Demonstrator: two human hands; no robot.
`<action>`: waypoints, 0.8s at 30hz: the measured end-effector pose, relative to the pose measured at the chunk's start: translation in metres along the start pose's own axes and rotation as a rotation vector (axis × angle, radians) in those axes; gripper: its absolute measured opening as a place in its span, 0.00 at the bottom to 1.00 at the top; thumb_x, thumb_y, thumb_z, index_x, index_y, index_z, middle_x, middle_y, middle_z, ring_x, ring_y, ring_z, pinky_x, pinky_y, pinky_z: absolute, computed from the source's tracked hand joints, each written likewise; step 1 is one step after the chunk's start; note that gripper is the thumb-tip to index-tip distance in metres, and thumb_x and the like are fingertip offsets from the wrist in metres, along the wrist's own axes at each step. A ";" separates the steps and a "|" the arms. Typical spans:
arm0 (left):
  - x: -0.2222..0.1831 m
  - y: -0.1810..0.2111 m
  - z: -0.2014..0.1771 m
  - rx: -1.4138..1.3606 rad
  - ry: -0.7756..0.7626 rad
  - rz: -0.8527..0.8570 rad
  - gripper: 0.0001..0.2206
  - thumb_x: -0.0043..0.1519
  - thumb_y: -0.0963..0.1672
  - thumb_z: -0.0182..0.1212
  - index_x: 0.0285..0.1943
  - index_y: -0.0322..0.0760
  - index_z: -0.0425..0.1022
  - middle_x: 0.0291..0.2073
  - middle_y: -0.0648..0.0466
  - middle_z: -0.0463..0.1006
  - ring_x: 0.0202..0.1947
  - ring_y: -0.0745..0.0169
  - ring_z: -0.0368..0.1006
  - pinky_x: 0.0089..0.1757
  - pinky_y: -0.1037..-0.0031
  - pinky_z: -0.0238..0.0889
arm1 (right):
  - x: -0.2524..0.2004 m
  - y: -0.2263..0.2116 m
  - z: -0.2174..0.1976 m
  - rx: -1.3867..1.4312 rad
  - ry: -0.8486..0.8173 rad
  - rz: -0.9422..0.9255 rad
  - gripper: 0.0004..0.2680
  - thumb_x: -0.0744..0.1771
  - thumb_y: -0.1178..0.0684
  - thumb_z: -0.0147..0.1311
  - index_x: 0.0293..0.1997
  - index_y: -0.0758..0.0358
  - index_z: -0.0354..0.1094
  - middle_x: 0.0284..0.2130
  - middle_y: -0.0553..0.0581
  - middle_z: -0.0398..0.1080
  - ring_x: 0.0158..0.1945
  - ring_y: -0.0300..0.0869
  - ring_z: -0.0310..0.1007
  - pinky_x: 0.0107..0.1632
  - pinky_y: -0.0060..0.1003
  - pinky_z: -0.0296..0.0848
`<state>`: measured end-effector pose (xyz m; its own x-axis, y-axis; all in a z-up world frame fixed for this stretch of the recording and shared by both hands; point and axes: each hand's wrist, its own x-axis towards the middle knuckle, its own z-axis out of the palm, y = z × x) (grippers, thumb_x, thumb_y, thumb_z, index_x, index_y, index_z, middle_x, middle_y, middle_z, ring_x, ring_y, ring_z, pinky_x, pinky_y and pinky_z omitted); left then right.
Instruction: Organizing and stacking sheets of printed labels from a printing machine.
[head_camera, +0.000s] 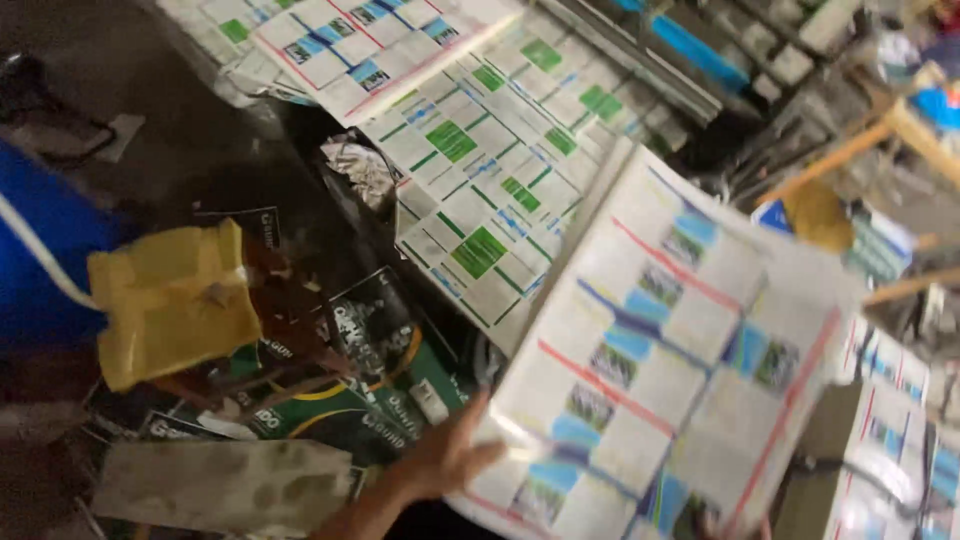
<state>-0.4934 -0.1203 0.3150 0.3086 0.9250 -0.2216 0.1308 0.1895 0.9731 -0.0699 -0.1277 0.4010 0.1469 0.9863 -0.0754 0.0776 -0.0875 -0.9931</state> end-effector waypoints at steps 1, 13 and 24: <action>0.001 0.006 -0.017 -0.024 0.040 -0.025 0.41 0.63 0.48 0.64 0.78 0.29 0.39 0.72 0.37 0.59 0.70 0.47 0.61 0.64 0.63 0.57 | 0.017 0.012 0.028 -0.021 0.034 -0.002 0.15 0.64 0.63 0.58 0.57 0.68 0.64 0.42 0.54 0.71 0.42 0.38 0.70 0.43 0.33 0.70; 0.205 -0.088 -0.278 -0.201 0.067 -0.052 0.34 0.59 0.44 0.64 0.75 0.31 0.55 0.60 0.47 0.74 0.58 0.58 0.69 0.56 0.65 0.62 | 0.218 0.136 0.263 -0.052 0.016 0.212 0.15 0.63 0.61 0.61 0.54 0.67 0.66 0.33 0.50 0.73 0.31 0.32 0.68 0.33 0.29 0.68; 0.332 -0.078 -0.389 -0.120 0.087 -0.275 0.28 0.56 0.49 0.64 0.64 0.33 0.64 0.46 0.45 0.79 0.46 0.57 0.75 0.47 0.70 0.67 | 0.277 0.130 0.335 -0.079 0.144 0.551 0.18 0.64 0.57 0.61 0.58 0.74 0.65 0.40 0.66 0.77 0.40 0.49 0.78 0.43 0.47 0.78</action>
<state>-0.7673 0.3001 0.1898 0.1949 0.8573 -0.4765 0.0844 0.4693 0.8790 -0.3491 0.1807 0.2215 0.3186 0.7634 -0.5619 0.0245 -0.5992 -0.8002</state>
